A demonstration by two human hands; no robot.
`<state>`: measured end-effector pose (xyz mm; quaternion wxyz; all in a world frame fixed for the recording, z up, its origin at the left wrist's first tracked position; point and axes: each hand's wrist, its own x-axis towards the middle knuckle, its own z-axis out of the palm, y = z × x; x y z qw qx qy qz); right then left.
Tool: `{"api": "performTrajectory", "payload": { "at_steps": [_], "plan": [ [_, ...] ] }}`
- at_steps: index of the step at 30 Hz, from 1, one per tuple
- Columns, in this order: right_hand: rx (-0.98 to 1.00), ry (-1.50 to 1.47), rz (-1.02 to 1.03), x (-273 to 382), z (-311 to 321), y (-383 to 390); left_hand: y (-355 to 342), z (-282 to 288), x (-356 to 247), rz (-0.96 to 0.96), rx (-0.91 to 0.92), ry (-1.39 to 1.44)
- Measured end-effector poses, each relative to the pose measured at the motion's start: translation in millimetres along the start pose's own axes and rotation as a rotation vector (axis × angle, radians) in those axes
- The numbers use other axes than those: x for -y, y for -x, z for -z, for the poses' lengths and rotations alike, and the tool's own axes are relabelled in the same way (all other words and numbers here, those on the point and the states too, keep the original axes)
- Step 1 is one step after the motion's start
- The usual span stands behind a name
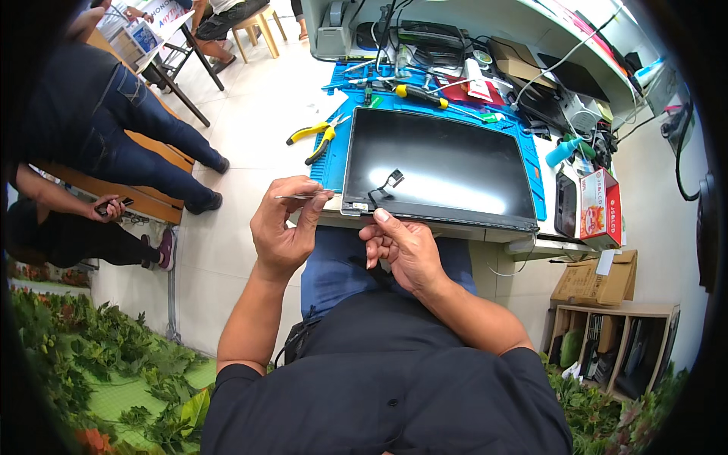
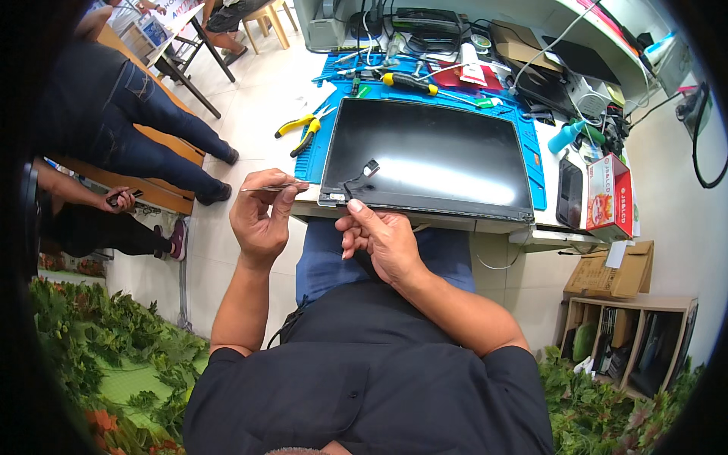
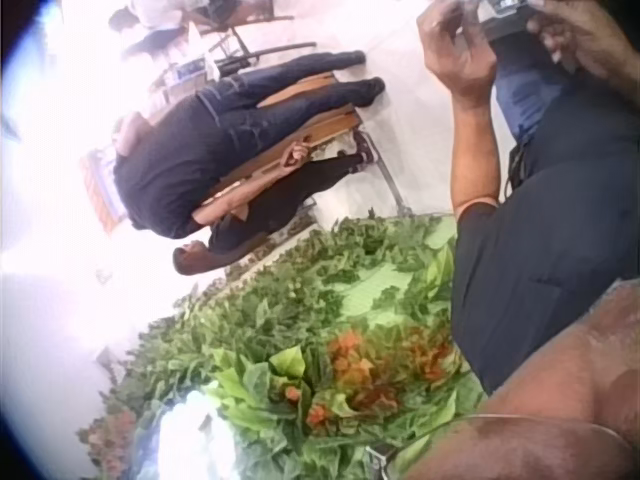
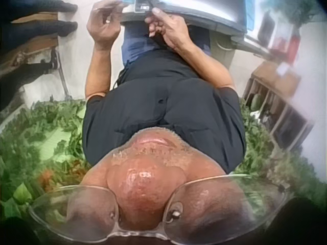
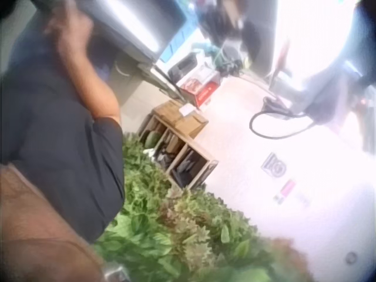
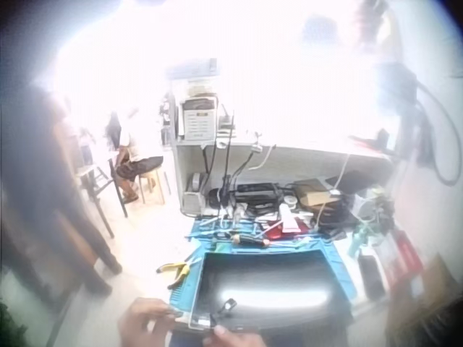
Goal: The person applies a liquid from a small blue bottle to a connector, then uses a thin metal tool to pry and manipulate parts on the lower edge of a laptop screen panel.
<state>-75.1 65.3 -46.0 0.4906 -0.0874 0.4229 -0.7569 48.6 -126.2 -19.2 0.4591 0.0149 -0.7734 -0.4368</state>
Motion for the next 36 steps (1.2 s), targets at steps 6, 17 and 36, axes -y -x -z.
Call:
{"api": "performTrajectory", "payload": {
  "at_steps": [6, 17, 36],
  "plan": [
    [0.022, 0.008, 0.019, 3.6, -3.9, 1.3, -1.0, 5.9, 1.8, -0.025, 0.082, -0.026],
    [0.041, 0.021, 0.072, 12.8, -13.3, -0.2, -14.1, 5.1, -12.6, -0.198, 0.112, -0.210],
    [0.017, 0.011, 0.019, 1.5, -4.4, -3.0, -1.8, 3.6, -7.2, -0.330, 0.246, -0.426]
  ]
}}
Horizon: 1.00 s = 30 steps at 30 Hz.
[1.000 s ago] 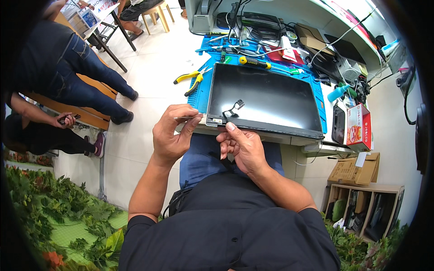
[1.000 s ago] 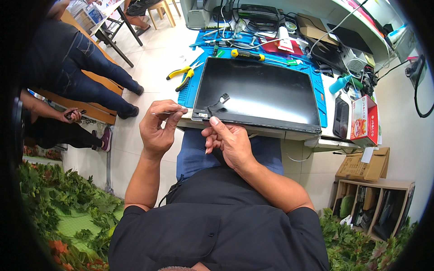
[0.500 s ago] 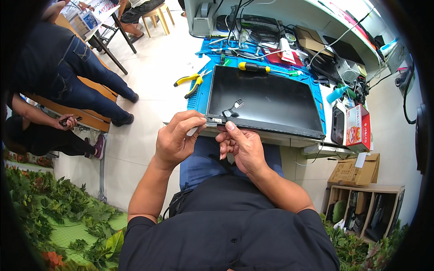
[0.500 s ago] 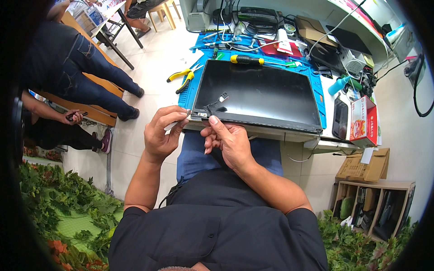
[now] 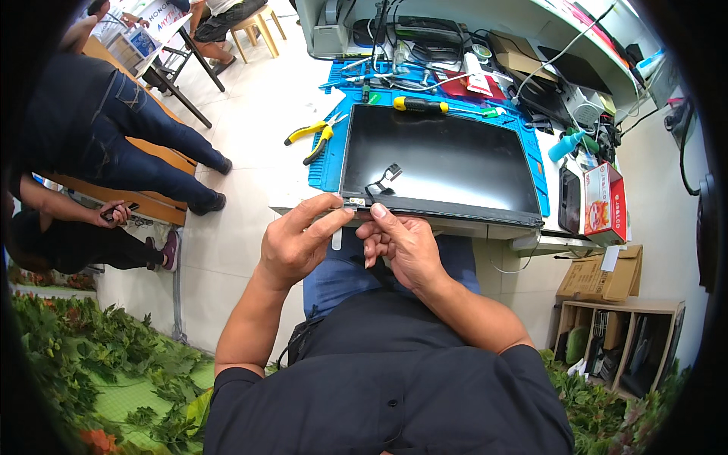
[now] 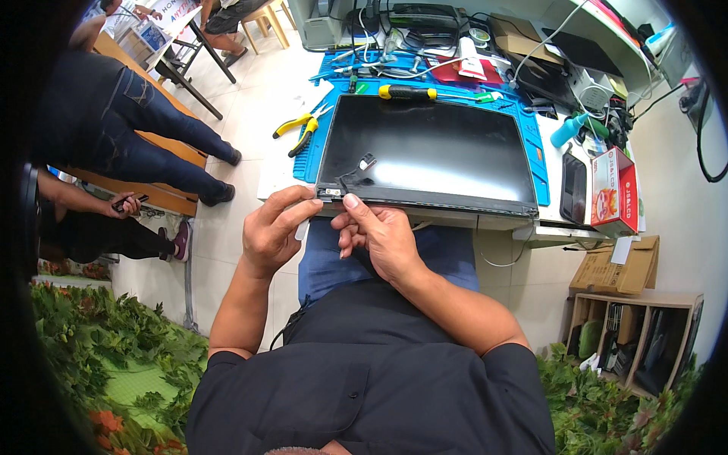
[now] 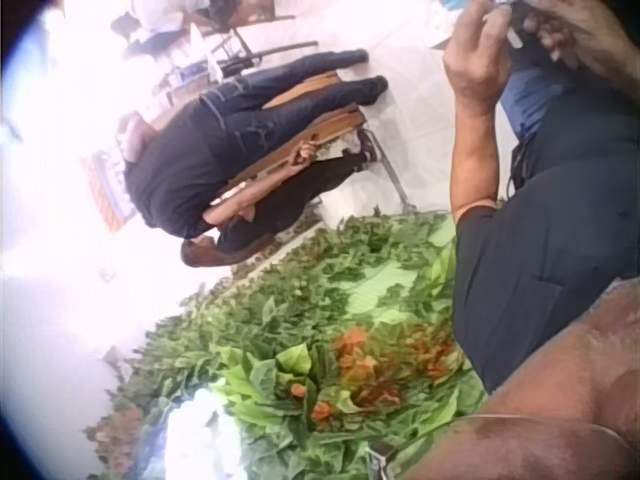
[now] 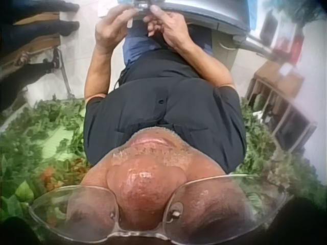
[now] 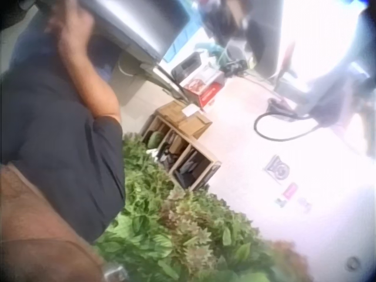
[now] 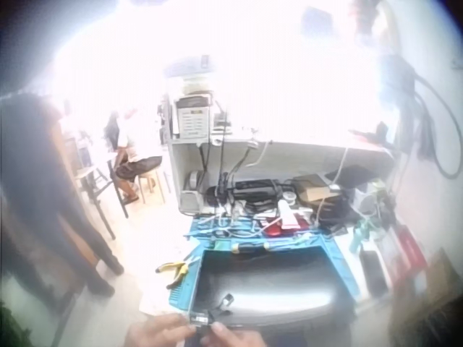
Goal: The person applies a liquid from a small blue bottle to a connector, then uses a thin metal tool to pry and manipulate parts on the lower edge of a laptop screen panel.
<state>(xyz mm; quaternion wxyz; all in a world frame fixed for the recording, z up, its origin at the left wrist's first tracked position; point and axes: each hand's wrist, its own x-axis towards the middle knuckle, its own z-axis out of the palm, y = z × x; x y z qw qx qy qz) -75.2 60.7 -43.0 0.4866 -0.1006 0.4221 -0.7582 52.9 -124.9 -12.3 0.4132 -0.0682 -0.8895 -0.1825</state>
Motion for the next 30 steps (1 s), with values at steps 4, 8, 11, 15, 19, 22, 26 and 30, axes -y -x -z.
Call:
{"api": "performTrajectory", "payload": {
  "at_steps": [4, 8, 11, 15, 19, 22, 26, 30],
  "plan": [
    [0.005, 0.002, -0.004, -0.6, 0.0, 0.3, -0.8, 4.0, -0.5, -0.015, 0.049, -0.029],
    [0.009, -0.002, -0.009, -1.8, 1.8, -0.1, -2.4, 1.8, 0.6, 0.017, 0.028, 0.029],
    [0.010, 0.001, -0.010, -0.9, 1.4, 0.2, -2.3, 1.1, 3.8, 0.050, 0.019, 0.094],
    [0.013, 0.021, -0.009, -0.1, 2.0, 1.1, -0.6, -0.9, 6.4, 0.105, -0.021, 0.174],
    [0.016, 0.013, -0.010, 0.7, 2.5, 2.2, 0.6, -2.3, 7.4, 0.084, -0.028, 0.170],
    [0.018, 0.004, -0.018, 1.1, 2.8, 2.4, 3.2, 1.0, 9.7, 0.050, 0.011, 0.127],
    [0.022, 0.000, -0.021, 1.3, 2.6, 2.2, 2.2, 5.1, 12.5, 0.045, 0.037, 0.143],
    [0.023, 0.001, -0.024, 1.0, 3.6, 2.1, -0.2, 8.6, 15.2, 0.028, 0.043, 0.149]
  ]
}}
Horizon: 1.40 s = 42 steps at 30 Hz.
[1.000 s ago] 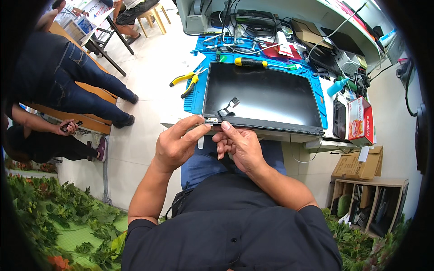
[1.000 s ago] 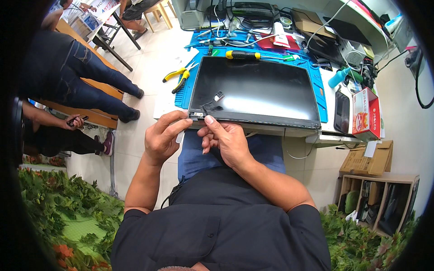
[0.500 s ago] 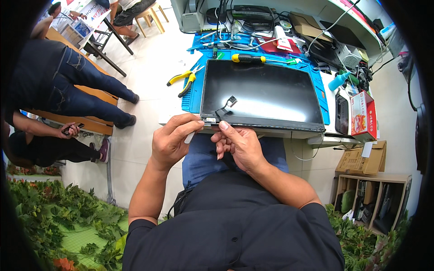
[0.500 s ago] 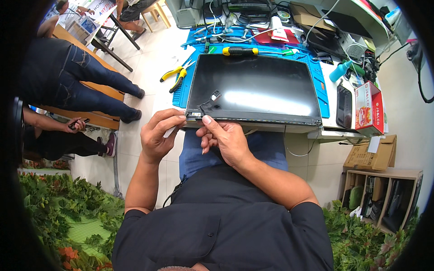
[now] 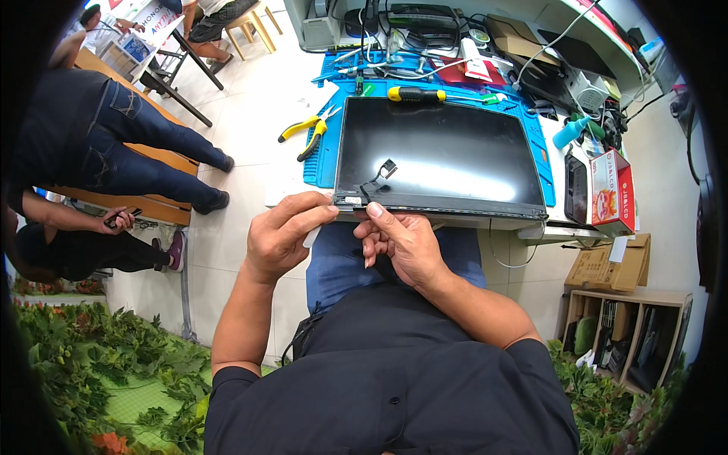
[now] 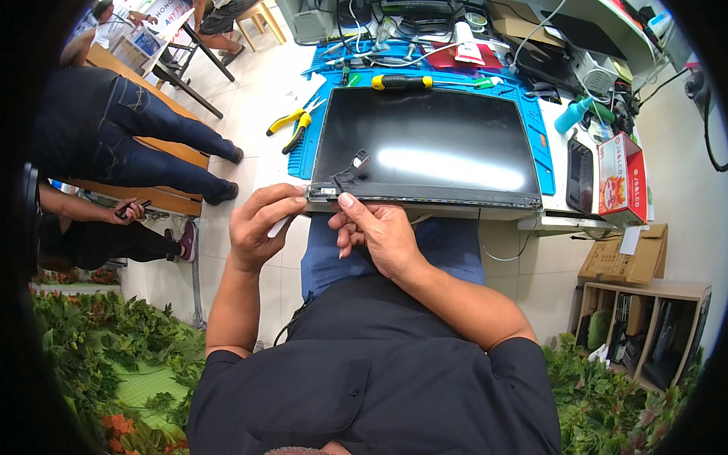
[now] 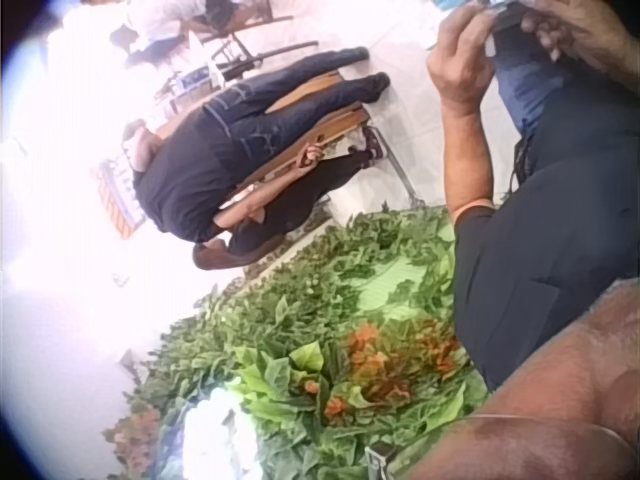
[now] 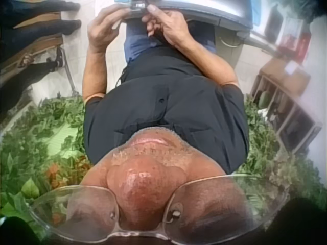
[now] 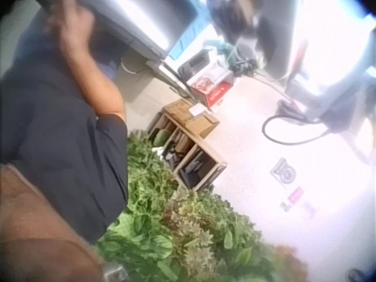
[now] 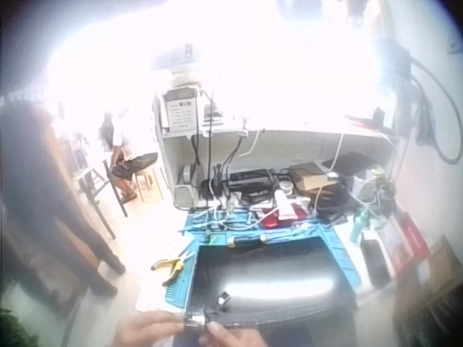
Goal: The person applies a liquid from a small blue bottle to a connector, then uses a thin metal tool to pry and manipulate parts on the lower edge of a laptop screen panel.
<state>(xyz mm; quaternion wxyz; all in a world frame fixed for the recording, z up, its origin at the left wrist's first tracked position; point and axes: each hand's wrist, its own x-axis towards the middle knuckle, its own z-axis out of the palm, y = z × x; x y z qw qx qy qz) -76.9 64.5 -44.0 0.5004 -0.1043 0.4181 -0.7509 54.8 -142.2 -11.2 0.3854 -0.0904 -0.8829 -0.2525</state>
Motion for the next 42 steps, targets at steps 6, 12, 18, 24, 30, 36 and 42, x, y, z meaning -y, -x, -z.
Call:
{"api": "performTrajectory", "payload": {
  "at_steps": [6, 12, 18, 24, 30, 36, 42],
  "plan": [
    [0.004, 0.018, 0.011, -2.0, 0.3, -0.4, 1.3, -0.5, -6.6, 0.408, -0.084, 0.279],
    [-0.002, 0.021, 0.006, -5.2, 3.5, -1.4, -22.7, -0.8, -9.1, 0.606, -0.050, 0.307],
    [0.000, 0.017, -0.003, -9.4, 6.2, -2.0, -34.5, -0.1, -9.7, 0.593, 0.039, 0.212],
    [0.002, 0.008, -0.015, -12.8, 10.1, -3.0, -35.9, -6.9, -9.5, 0.633, 0.051, 0.228],
    [0.013, -0.011, -0.054, -18.4, 16.2, -2.7, -21.0, -17.1, -3.9, 0.691, 0.027, 0.260],
    [0.007, 0.000, -0.068, -21.4, 20.6, -4.3, -12.0, -24.8, -6.7, 0.745, -0.057, 0.307],
    [0.012, -0.007, -0.070, -21.5, 21.2, -4.5, -15.3, -27.4, -18.3, 0.590, -0.045, 0.085]
  ]
}}
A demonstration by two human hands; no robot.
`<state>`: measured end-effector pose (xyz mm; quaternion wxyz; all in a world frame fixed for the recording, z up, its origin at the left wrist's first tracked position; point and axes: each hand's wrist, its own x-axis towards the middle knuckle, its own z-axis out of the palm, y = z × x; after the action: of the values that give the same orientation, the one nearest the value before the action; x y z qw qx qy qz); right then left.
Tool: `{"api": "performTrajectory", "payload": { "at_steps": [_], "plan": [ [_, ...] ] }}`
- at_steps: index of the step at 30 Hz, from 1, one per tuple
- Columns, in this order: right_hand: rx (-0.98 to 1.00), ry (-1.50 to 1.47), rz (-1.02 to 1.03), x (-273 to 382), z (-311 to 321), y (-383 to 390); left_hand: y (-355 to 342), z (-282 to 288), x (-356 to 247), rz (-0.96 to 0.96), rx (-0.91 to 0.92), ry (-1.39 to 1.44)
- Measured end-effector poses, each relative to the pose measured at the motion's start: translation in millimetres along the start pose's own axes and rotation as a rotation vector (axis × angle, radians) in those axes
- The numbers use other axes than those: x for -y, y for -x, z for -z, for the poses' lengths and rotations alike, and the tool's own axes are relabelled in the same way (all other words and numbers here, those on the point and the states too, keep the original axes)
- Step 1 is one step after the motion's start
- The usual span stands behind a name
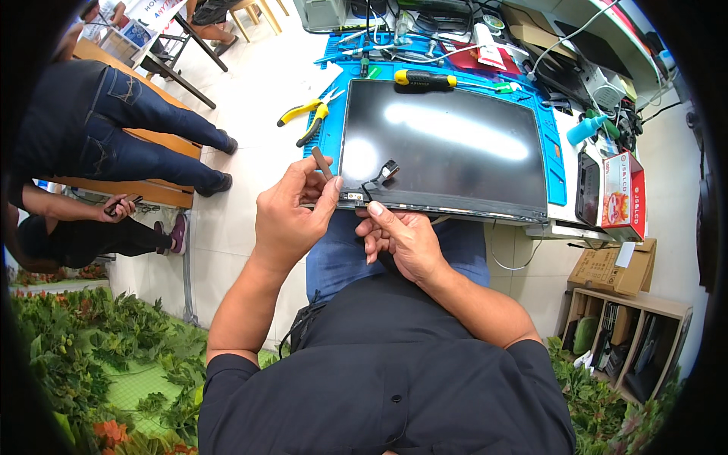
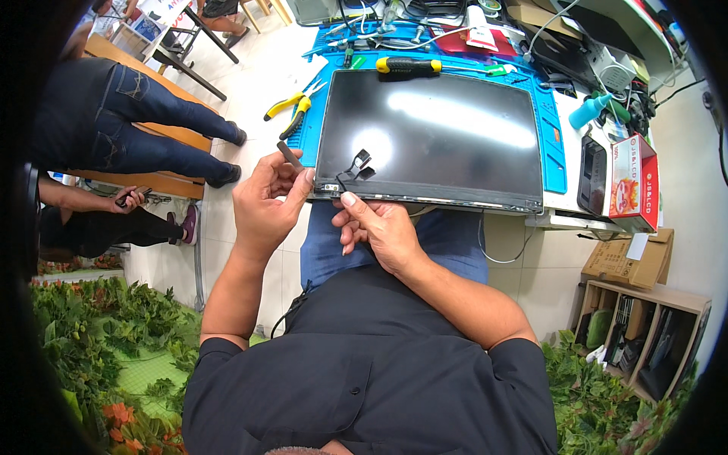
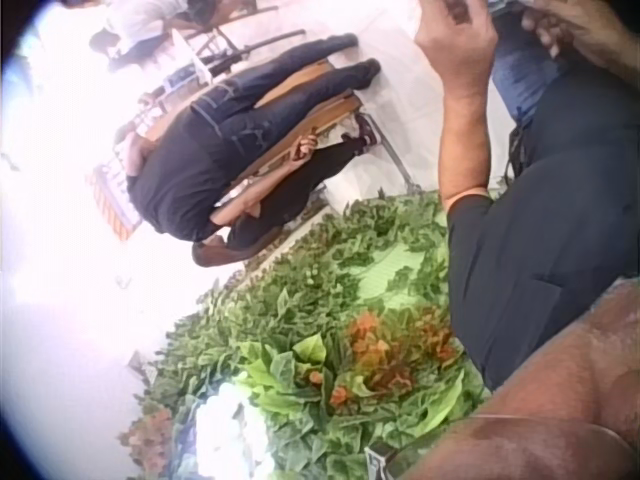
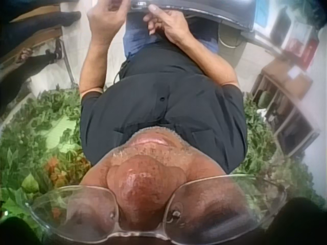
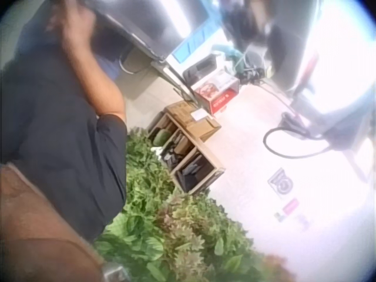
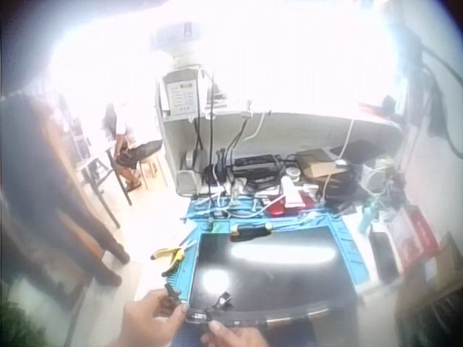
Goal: The person applies a liquid from a small blue bottle to a connector, then uses a thin metal tool to pry and manipulate parts on the lower edge of a laptop screen panel.
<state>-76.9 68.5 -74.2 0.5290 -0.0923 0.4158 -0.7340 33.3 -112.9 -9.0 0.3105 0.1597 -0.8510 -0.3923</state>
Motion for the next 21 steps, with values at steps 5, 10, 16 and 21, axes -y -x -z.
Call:
{"api": "performTrajectory", "payload": {
  "at_steps": [5, 10, 16, 21],
  "plan": [
    [-0.011, -0.021, -0.003, -0.2, -1.1, 0.0, -0.8, -2.4, 0.5, -0.052, -0.007, -0.039],
    [-0.010, -0.021, -0.006, -2.0, 1.3, -0.5, -6.4, -0.4, 4.5, 0.103, 0.054, 0.078],
    [-0.004, -0.013, -0.008, 0.1, 0.3, 0.1, -11.0, 4.0, 12.7, 0.178, 0.107, 0.191],
    [0.000, -0.007, -0.004, -0.7, 1.2, -0.6, -13.8, 6.6, 12.5, 0.215, 0.132, 0.247]
  ]
}}
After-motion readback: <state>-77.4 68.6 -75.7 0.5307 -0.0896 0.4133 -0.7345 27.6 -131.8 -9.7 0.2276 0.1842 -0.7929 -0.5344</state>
